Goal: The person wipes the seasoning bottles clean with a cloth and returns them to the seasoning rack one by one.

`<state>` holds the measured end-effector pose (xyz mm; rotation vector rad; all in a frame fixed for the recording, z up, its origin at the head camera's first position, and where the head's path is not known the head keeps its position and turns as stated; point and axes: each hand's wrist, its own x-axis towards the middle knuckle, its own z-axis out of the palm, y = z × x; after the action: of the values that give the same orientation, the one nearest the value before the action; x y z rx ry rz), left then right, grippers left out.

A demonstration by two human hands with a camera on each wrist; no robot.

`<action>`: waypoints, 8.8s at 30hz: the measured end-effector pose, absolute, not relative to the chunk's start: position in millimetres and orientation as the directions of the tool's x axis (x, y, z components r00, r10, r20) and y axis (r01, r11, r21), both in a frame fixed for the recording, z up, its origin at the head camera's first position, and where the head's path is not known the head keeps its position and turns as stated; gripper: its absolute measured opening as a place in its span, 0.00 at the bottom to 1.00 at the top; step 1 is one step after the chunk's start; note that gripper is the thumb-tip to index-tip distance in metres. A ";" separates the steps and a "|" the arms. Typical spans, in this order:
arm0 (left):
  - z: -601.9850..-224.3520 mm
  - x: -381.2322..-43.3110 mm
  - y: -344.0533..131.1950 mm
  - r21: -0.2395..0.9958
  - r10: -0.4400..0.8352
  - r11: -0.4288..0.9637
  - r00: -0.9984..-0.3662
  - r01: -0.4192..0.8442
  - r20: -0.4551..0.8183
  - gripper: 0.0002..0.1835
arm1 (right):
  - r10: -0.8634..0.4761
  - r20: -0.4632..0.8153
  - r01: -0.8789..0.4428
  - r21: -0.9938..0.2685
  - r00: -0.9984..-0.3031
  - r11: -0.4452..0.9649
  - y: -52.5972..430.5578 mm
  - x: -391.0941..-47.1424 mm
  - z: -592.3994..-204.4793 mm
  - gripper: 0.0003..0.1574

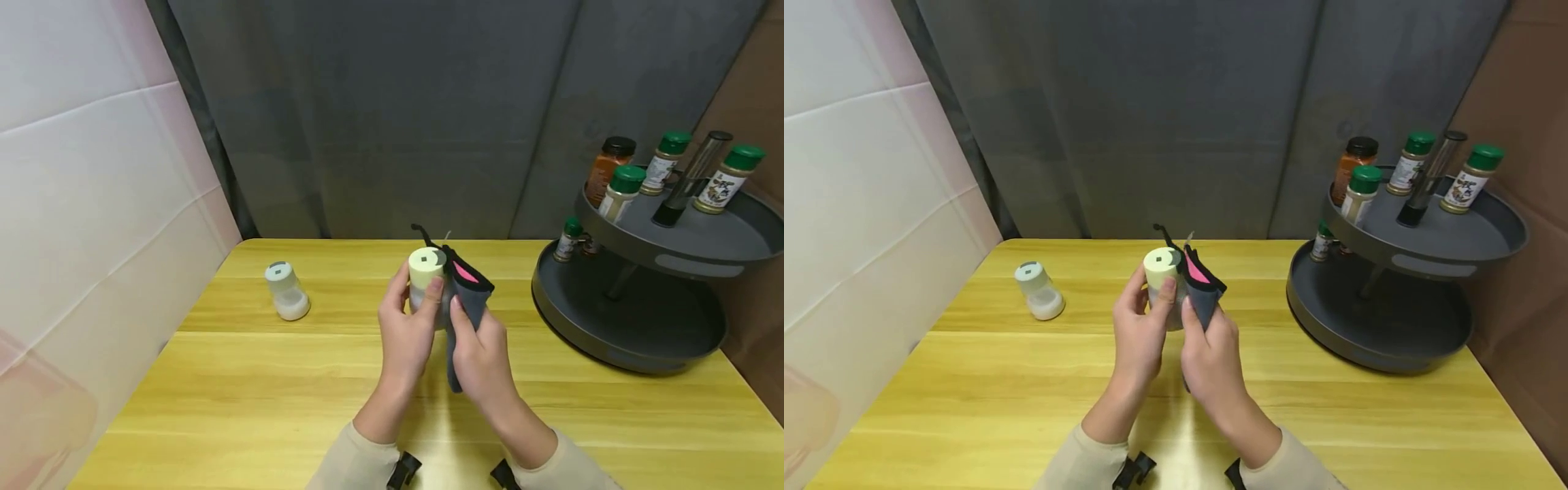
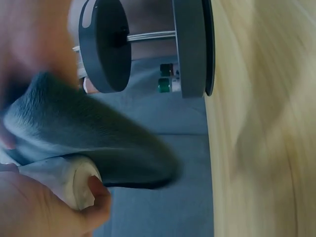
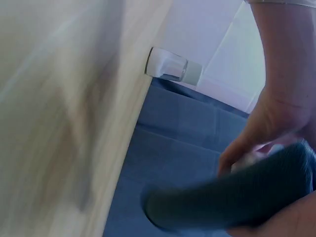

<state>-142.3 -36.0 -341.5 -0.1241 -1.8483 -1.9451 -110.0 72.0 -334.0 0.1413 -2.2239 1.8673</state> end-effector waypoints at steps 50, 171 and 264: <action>-347.2 -142.8 -36.9 0.943 -0.187 -0.025 -0.928 0.332 0.322 0.23 | 0.028 0.196 -0.195 -0.981 -0.980 0.017 86.0 -104.4 -322.5 0.22; -340.4 -155.8 -31.0 0.908 -0.135 0.118 -0.900 0.402 0.415 0.19 | 0.164 0.219 -0.212 -0.976 -0.962 0.056 80.7 -122.4 -335.4 0.24; -352.6 -141.6 -35.6 0.930 -0.176 0.011 -0.915 0.367 0.363 0.20 | 0.074 0.207 -0.203 -0.978 -0.976 0.048 83.3 -106.3 -331.5 0.25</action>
<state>-141.6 -35.6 -352.6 -0.1956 -1.9180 -1.9629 -106.3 83.3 -331.5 0.1328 -2.1180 2.0339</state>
